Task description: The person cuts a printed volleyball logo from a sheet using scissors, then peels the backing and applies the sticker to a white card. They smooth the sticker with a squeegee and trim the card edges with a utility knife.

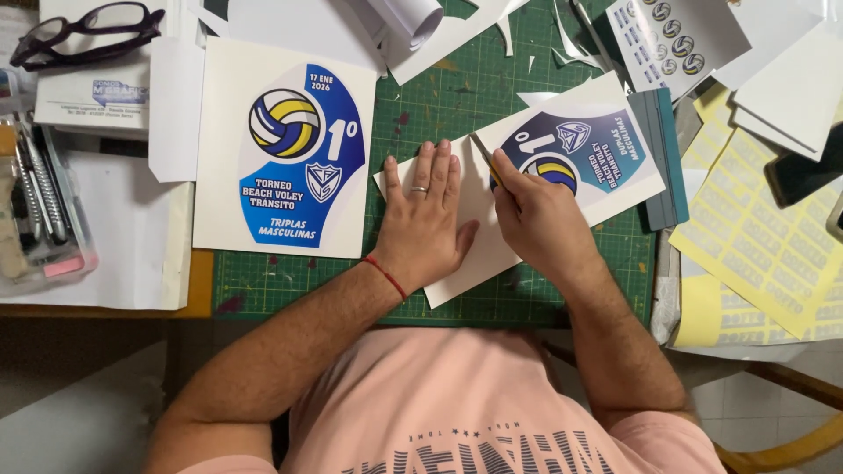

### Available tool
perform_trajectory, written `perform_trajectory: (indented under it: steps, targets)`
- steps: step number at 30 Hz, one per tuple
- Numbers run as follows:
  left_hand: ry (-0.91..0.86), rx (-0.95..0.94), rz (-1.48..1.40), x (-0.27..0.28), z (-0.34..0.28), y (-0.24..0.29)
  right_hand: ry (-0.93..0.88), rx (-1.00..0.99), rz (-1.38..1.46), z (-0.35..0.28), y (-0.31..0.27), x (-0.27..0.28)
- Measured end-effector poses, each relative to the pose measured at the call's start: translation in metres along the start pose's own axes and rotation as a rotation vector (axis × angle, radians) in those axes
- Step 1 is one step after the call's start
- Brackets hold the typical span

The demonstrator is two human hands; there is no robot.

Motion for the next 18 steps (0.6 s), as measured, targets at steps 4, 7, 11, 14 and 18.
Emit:
perform_trajectory:
  steps: [4,7,11,14,18]
  targets:
    - [-0.015,0.004,-0.017,0.002,-0.002,0.000,-0.116,-0.069,-0.171,0.009,-0.019,0.007]
    - [-0.033,0.033,-0.036,0.002,0.000,0.000,-0.179,-0.092,-0.256,0.016,-0.018,0.003]
    - [-0.042,0.062,-0.044,0.002,0.000,0.001,-0.202,-0.096,-0.286,0.010,-0.028,0.007]
    - [-0.058,0.077,-0.034,0.002,0.002,-0.001,-0.227,-0.111,-0.287,0.006,-0.026,0.007]
    - [-0.092,0.080,-0.040,0.002,0.003,-0.001,-0.243,-0.090,-0.264,-0.006,-0.021,0.004]
Point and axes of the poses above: each hand's wrist, its own z-axis towards the middle knuckle, its own x-axis out of the back of the hand, y = z × x, the point moved 7 cm from there along z, towards the middle knuckle, and after that the axes turned 5 degrees about -x, right-handed, at the moved point
